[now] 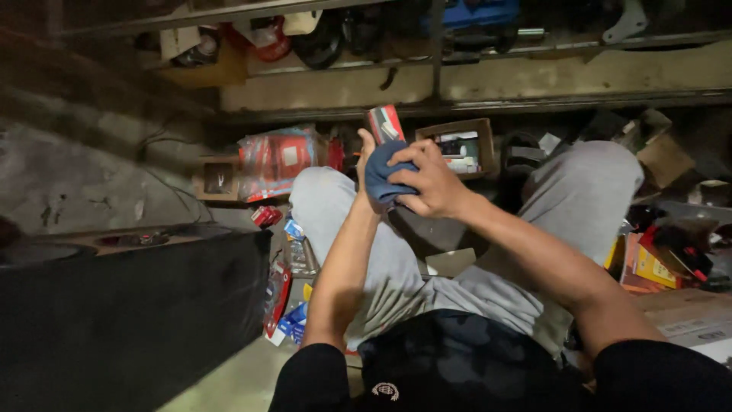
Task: The recorder is using a cloth to wipe down a small product box in a cluttered storage area.
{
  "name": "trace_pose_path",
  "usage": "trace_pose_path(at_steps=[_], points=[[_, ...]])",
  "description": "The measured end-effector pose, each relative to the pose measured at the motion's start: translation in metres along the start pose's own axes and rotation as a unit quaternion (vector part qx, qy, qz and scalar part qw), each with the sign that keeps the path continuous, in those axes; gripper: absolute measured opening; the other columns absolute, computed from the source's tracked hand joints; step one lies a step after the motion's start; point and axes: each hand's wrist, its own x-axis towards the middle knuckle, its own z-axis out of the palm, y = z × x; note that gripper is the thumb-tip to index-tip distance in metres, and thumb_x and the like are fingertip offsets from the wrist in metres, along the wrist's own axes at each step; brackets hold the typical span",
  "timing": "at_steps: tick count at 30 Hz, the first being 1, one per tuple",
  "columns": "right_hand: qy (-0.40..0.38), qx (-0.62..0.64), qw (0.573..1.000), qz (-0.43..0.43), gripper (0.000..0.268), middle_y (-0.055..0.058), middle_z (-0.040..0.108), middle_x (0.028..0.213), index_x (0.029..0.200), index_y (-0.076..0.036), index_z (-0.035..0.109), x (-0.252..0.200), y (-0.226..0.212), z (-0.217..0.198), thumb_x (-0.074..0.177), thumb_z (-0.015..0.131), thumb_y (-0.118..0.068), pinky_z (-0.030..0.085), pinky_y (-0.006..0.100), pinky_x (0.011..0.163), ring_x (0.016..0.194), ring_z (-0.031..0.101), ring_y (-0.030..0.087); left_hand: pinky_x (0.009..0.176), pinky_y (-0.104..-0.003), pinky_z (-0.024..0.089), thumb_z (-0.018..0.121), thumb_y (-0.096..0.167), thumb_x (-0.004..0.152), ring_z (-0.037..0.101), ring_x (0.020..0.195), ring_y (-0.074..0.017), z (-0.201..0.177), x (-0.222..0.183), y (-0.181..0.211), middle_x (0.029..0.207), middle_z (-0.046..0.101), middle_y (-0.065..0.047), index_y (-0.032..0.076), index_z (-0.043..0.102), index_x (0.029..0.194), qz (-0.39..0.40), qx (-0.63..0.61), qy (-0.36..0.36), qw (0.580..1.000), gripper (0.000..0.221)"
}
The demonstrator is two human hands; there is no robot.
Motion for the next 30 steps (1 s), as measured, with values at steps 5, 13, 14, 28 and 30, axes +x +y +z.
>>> trace_pose_path(at_steps=[5, 13, 14, 28, 30], points=[[0.079, -0.03, 0.995, 0.05, 0.039, 0.016, 0.057, 0.127, 0.114, -0.012, 0.067, 0.008, 0.03, 0.001, 0.076, 0.075, -0.008, 0.043, 0.05, 0.104, 0.122, 0.052, 0.039, 0.101, -0.038, 0.054, 0.058, 0.048, 0.102, 0.064, 0.112, -0.0191, -0.061, 0.005, -0.051, 0.124, 0.065, -0.007, 0.003, 0.058, 0.137, 0.189, 0.308, 0.233, 0.903, 0.057], [-0.024, 0.044, 0.998, -0.04, 0.039, 0.013, 0.059, 0.119, 0.108, -0.014, 0.068, -0.013, -0.009, 0.016, 0.07, 0.078, -0.011, 0.044, 0.048, 0.097, 0.111, 0.054, 0.038, 0.062, -0.04, 0.055, 0.034, 0.077, 0.107, 0.066, 0.073, -0.0262, -0.038, 0.001, 0.004, 0.089, 0.063, -0.014, 0.002, 0.06, 0.12, 0.118, 0.164, 0.29, 0.935, 0.08], [-0.023, 0.047, 0.998, -0.043, 0.039, 0.013, 0.059, 0.119, 0.108, -0.014, 0.068, -0.011, -0.002, 0.016, 0.07, 0.078, -0.011, 0.044, 0.048, 0.097, 0.111, 0.054, 0.038, 0.062, -0.04, 0.055, 0.034, 0.077, 0.107, 0.066, 0.073, -0.0262, -0.036, -0.002, 0.005, 0.089, 0.063, -0.014, 0.002, 0.06, 0.12, 0.121, 0.166, 0.292, 0.934, 0.08], [0.015, 0.036, 0.999, 0.017, 0.039, 0.017, 0.056, 0.12, 0.111, -0.012, 0.067, -0.026, -0.009, 0.032, 0.073, 0.076, -0.008, 0.045, 0.049, 0.098, 0.111, 0.054, 0.041, 0.071, -0.042, 0.056, 0.033, 0.083, 0.095, 0.064, 0.079, -0.0306, -0.018, 0.005, 0.015, 0.092, 0.063, -0.016, 0.003, 0.059, 0.116, 0.021, 0.105, 0.363, 0.926, 0.086], [0.024, 0.033, 0.999, 0.017, 0.043, 0.017, 0.057, 0.118, 0.109, -0.012, 0.067, -0.014, -0.003, 0.03, 0.067, 0.074, -0.008, 0.046, 0.049, 0.097, 0.11, 0.055, 0.041, 0.073, -0.042, 0.058, 0.036, 0.085, 0.093, 0.067, 0.081, -0.0299, -0.04, 0.0, 0.016, 0.094, 0.066, -0.016, 0.0, 0.06, 0.116, 0.025, 0.088, 0.294, 0.952, 0.092]])
